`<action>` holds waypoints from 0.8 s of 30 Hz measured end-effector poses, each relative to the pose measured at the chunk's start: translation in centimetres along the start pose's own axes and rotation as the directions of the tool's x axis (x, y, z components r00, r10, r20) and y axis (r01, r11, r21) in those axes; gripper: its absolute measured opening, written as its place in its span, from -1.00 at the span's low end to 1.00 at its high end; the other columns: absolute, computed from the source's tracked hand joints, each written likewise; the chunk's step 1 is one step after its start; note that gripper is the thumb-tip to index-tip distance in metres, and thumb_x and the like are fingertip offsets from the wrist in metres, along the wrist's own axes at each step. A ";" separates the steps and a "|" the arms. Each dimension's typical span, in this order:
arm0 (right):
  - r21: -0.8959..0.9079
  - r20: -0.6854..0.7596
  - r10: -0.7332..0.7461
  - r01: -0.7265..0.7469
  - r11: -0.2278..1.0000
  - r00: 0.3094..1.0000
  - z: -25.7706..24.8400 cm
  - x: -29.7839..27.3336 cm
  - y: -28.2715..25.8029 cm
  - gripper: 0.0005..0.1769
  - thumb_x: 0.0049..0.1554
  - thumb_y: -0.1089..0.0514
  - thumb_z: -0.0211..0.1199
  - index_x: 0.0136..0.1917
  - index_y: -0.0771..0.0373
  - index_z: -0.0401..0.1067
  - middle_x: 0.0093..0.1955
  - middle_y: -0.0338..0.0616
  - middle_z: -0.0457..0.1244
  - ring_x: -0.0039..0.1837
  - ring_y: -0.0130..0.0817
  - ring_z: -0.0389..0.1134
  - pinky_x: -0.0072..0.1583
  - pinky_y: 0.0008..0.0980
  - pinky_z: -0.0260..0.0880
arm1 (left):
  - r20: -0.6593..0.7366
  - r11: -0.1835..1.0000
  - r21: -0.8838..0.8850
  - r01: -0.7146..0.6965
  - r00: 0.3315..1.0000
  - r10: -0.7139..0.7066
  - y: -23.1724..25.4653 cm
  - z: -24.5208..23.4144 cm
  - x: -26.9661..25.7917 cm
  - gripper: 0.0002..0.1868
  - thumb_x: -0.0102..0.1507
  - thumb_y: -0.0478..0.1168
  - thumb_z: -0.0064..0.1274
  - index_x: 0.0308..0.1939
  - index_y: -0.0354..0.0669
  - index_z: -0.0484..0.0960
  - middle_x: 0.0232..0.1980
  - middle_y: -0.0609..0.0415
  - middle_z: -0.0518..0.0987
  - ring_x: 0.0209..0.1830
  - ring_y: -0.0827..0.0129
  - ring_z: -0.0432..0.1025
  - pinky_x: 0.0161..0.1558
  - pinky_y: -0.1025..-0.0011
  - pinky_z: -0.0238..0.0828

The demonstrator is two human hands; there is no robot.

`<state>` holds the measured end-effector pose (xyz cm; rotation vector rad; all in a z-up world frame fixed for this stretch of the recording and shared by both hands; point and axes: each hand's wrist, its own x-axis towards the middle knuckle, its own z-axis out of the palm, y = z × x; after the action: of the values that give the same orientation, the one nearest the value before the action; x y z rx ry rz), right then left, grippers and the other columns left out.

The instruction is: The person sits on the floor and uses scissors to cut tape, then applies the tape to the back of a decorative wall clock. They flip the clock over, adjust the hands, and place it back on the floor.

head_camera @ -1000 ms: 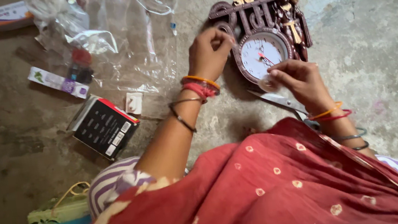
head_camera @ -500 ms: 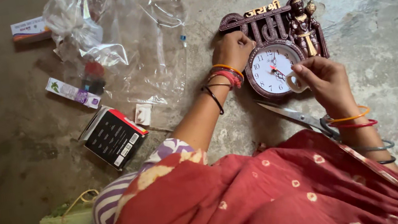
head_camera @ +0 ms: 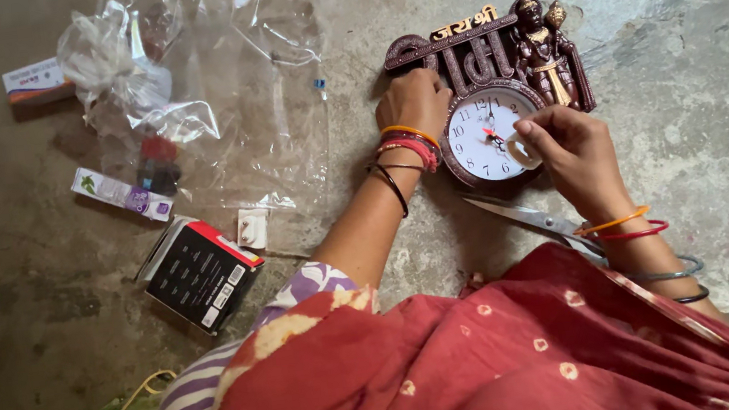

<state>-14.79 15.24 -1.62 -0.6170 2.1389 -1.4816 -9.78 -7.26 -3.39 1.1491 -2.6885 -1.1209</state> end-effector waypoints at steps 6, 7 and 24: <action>-0.026 -0.016 0.050 -0.051 0.998 0.999 -0.1 -0.1 -0.2 -0.80 0.33 0.16 0.28 0.02 0.38 0.52 -0.21 -0.29 0.33 -0.17 -0.65 0.24 -0.16 -0.57 0.23 | -0.026 1.000 -0.005 -0.004 1.000 0.004 0.3 0.1 0.0 -0.84 0.15 -0.09 0.21 -0.27 -0.01 0.77 -0.17 -0.12 0.69 -0.12 -0.07 0.59 -0.08 0.12 0.55; -0.044 -0.015 0.037 -0.038 0.998 0.999 -0.2 -0.1 -0.3 -0.80 0.33 0.16 0.28 0.01 0.38 0.52 -0.21 -0.29 0.33 -0.17 -0.65 0.25 -0.16 -0.58 0.24 | -0.037 1.000 -0.009 -0.018 0.999 0.018 0.3 0.3 -0.1 -0.84 0.15 -0.09 0.21 -0.28 -0.02 0.77 -0.18 -0.14 0.69 -0.13 -0.08 0.59 -0.08 0.11 0.55; -0.047 -0.031 0.026 -0.027 0.999 0.999 -0.3 0.3 0.0 -0.78 0.30 0.14 0.28 0.00 0.39 0.53 -0.22 -0.33 0.35 -0.18 -0.70 0.28 -0.17 -0.61 0.28 | -0.009 0.981 0.127 -0.147 0.989 0.149 0.1 0.4 1.3 -0.85 0.16 -0.15 0.20 -0.29 -0.12 0.73 -0.21 -0.17 0.68 -0.16 -0.07 0.60 -0.09 0.08 0.55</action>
<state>-15.19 15.33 -1.58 -0.5838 2.2030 -1.4388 -10.86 -7.76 -3.95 0.9486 -2.8116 -0.9266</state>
